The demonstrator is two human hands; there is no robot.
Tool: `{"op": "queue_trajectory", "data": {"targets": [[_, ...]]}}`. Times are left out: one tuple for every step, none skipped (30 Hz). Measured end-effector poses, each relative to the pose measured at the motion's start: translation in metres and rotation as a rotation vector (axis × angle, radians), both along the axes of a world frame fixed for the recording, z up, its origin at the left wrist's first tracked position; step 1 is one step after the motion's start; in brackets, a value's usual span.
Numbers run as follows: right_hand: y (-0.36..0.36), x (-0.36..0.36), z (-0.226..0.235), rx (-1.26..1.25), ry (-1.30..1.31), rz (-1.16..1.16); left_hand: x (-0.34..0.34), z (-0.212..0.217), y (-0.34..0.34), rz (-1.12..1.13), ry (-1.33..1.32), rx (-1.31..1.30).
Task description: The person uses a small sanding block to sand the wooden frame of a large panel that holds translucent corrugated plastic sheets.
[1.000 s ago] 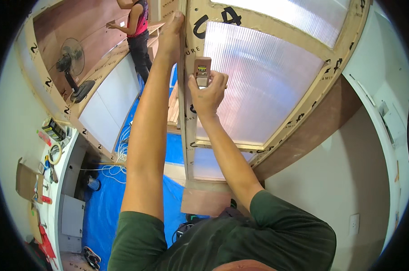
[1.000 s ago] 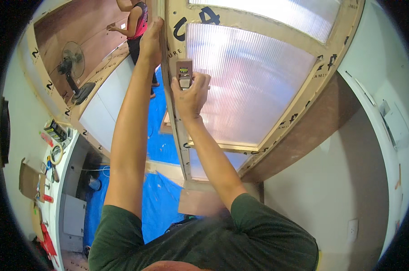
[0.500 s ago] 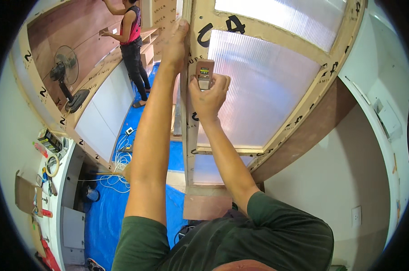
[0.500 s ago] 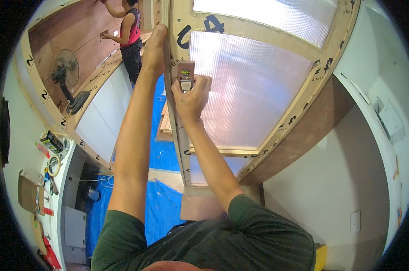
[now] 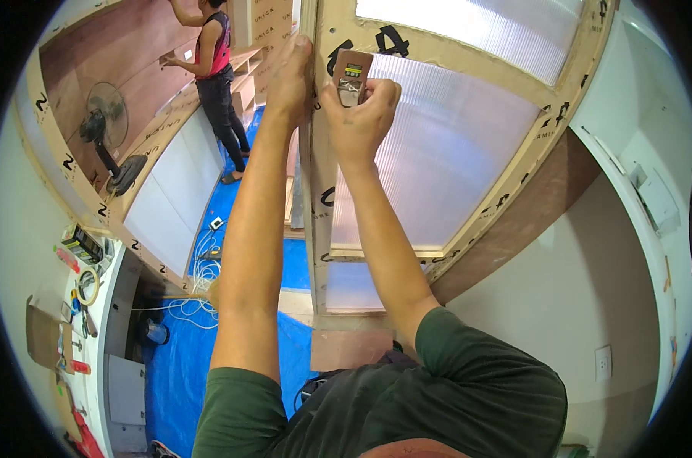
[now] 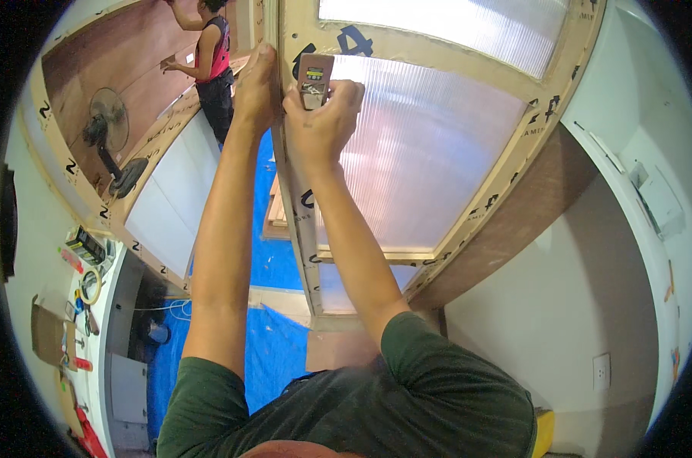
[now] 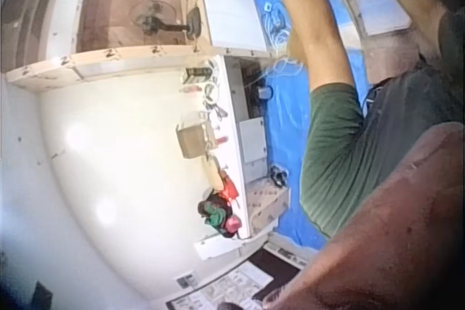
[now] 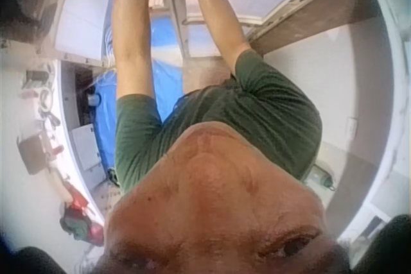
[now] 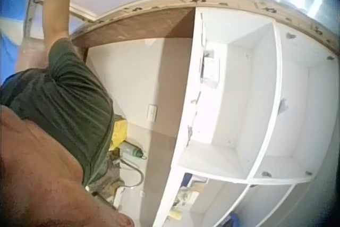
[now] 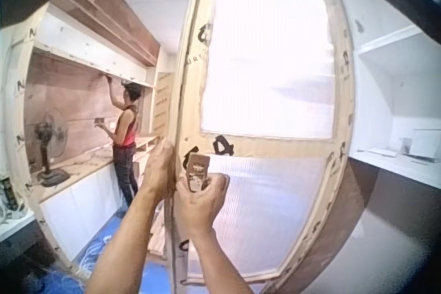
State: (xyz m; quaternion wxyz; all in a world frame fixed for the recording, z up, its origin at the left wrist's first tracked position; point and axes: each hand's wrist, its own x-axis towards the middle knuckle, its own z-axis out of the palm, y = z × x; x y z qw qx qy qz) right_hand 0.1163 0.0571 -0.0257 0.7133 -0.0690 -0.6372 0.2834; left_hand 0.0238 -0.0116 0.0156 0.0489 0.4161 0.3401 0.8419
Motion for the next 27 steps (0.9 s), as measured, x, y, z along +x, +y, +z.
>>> {"op": "queue_trajectory", "data": {"targets": [[0.001, 0.001, 0.002, 0.0, -0.012, 0.006, -0.003, 0.001, 0.001, 0.034, 0.006, -0.022], [-0.002, 0.004, 0.002, -0.006, -0.028, 0.017, -0.006, -0.001, 0.0, 0.073, 0.008, -0.05], [-0.004, 0.008, 0.001, -0.017, 0.004, 0.061, -0.007, -0.002, -0.002, 0.113, 0.011, -0.078], [-0.007, 0.016, -0.002, -0.029, 0.035, 0.106, -0.009, -0.005, -0.003, 0.237, 0.088, -0.128], [-0.013, 0.024, -0.005, -0.039, 0.069, 0.156, -0.016, -0.011, -0.003, 0.365, 0.166, -0.175], [-0.017, 0.035, -0.017, -0.123, 0.043, 0.271, -0.013, -0.014, -0.01, 0.492, 0.235, -0.234], [-0.02, 0.049, -0.032, -0.208, 0.016, 0.387, -0.005, -0.028, -0.029, 0.865, 0.525, -0.387], [-0.016, 0.062, -0.037, -0.275, 0.005, 0.494, 0.016, -0.043, -0.038, 0.959, 0.564, -0.326], [-0.012, 0.07, -0.043, -0.337, -0.036, 0.598, 0.04, -0.059, -0.046, 1.057, 0.606, -0.261], [-0.01, 0.077, -0.056, -0.41, -0.091, 0.711, 0.077, -0.079, -0.062, 0.817, 0.544, -0.297], [-0.005, 0.084, -0.061, -0.484, -0.145, 0.811, 0.109, -0.101, -0.065, 0.68, 0.528, -0.413], [-0.003, 0.086, -0.064, -0.485, -0.199, 0.782, 0.135, -0.117, -0.066, 0.746, 0.646, -0.455], [-0.001, 0.089, -0.064, -0.484, -0.25, 0.752, 0.151, -0.124, -0.062, 0.808, 0.768, -0.495], [0.003, 0.092, -0.067, -0.481, -0.308, 0.714, 0.157, -0.128, -0.052, 0.879, 0.734, -0.505], [0.003, 0.093, -0.07, -0.454, -0.295, 0.733, 0.161, -0.133, -0.043, 0.951, 0.699, -0.514], [0.005, 0.094, -0.074, -0.401, -0.332, 0.71, 0.165, -0.138, -0.035, 1.022, 0.664, -0.524], [0.004, 0.094, -0.078, -0.342, -0.371, 0.699, 0.162, -0.14, -0.029, 1.104, 0.639, -0.495], [0.007, 0.094, -0.083, -0.287, -0.404, 0.681, 0.157, -0.144, -0.021, 1.147, 0.618, -0.474], [0.013, 0.09, -0.089, -0.175, -0.395, 0.64, 0.152, -0.148, -0.014, 1.19, 0.597, -0.453], [0.013, 0.096, -0.083, -0.174, -0.465, 0.68, 0.148, -0.152, -0.009, 1.244, 0.576, -0.427], [0.013, 0.107, -0.071, -0.176, -0.531, 0.717, 0.149, -0.155, -0.004, 1.244, 0.509, -0.386], [0.016, 0.112, -0.065, -0.177, -0.598, 0.752, 0.149, -0.154, -0.001, 1.263, 0.476, -0.379], [0.023, 0.112, -0.067, -0.086, -0.515, 0.774, 0.153, -0.148, 0.003, 1.279, 0.441, -0.37], [0.035, 0.115, -0.065, 0.02, -0.537, 0.749, 0.154, -0.144, 0.007, 1.295, 0.406, -0.361], [0.056, 0.12, -0.057, 0.125, -0.558, 0.722, 0.149, -0.147, 0.015, 1.235, 0.346, -0.277], [0.076, 0.124, -0.047, 0.236, -0.57, 0.707, 0.146, -0.151, 0.015, 1.254, 0.342, -0.316], [0.101, 0.128, -0.033, 0.312, -0.493, 0.598, 0.143, -0.156, 0.013, 1.283, 0.334, -0.355]]}}
